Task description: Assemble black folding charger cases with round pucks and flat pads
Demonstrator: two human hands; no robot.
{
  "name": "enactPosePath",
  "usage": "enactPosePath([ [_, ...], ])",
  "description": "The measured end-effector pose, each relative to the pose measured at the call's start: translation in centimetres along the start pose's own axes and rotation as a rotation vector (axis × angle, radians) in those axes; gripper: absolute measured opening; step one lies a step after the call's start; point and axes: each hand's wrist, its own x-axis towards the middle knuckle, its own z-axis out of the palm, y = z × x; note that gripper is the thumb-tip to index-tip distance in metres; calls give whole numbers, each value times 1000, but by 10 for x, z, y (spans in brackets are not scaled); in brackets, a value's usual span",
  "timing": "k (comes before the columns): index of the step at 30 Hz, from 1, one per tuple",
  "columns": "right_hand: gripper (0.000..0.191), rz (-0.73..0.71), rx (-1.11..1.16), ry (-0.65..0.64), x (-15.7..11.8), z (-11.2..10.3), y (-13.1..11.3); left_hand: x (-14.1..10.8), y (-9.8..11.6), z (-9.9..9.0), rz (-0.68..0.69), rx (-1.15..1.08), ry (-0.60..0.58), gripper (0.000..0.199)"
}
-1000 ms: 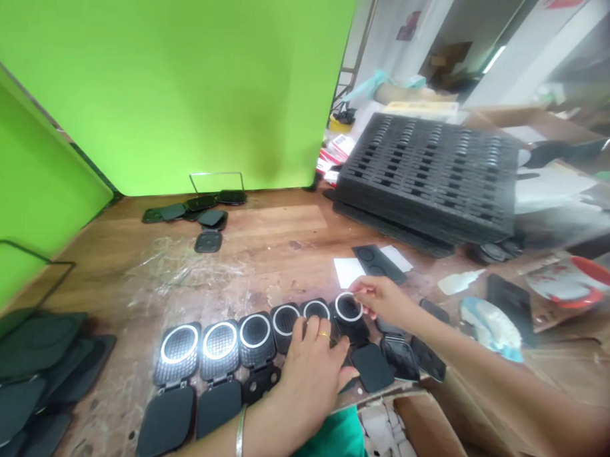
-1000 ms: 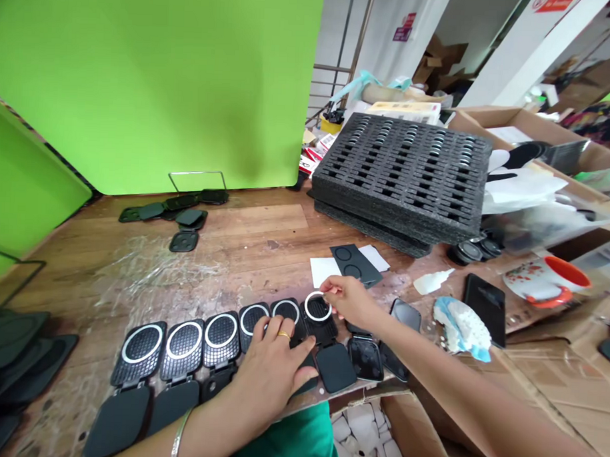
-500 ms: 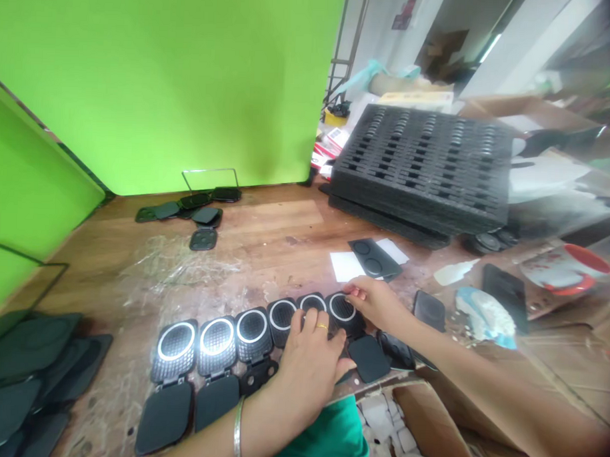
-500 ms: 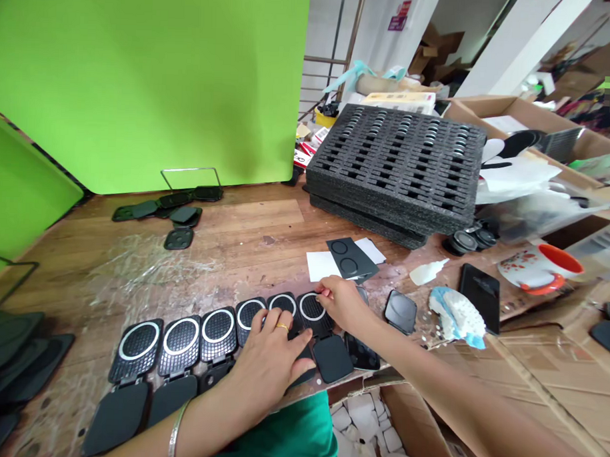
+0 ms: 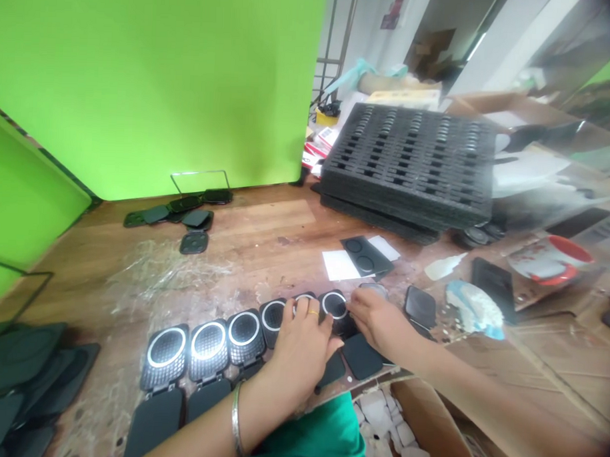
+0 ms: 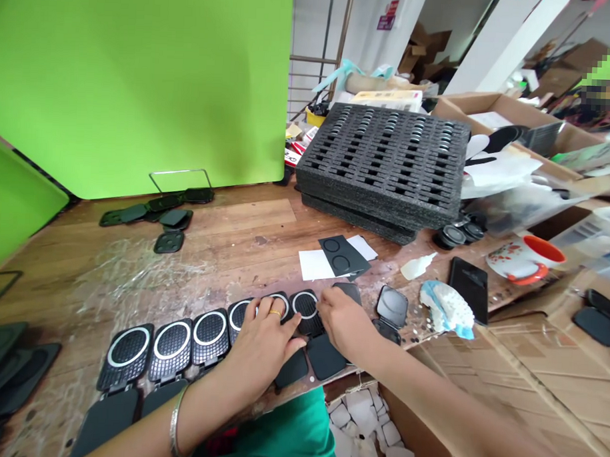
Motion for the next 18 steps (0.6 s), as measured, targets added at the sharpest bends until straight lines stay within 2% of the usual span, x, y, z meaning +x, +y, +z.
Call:
enactPosePath([
  [4, 30, -20, -46, 1, 4, -2, -4, 5, 1, -1, 27, 32, 1, 38],
  [8, 26, 46, 172, 26, 12, -13, 4, 1, 0, -8, 34, 22, 12, 41],
  [10, 22, 180, 270, 125, 11, -25, 17, -8, -5, -14, 21, -24, 58, 36],
  [12, 17, 361, 287, 256, 2, -40, 36, -25, -14, -21, 27, -105, 136, 13],
  [14, 14, 525, 266, 314, -15, -54, 56, -46, -26, -28, 65, -196, 215, 28],
  [16, 13, 633, 239, 287, -35, -64, 72, -69, -39, -33, 95, -264, 266, 37],
  [18, 13, 687, 215, 233, -51, -67, 82, -91, -52, -34, 86, -299, 305, 37],
])
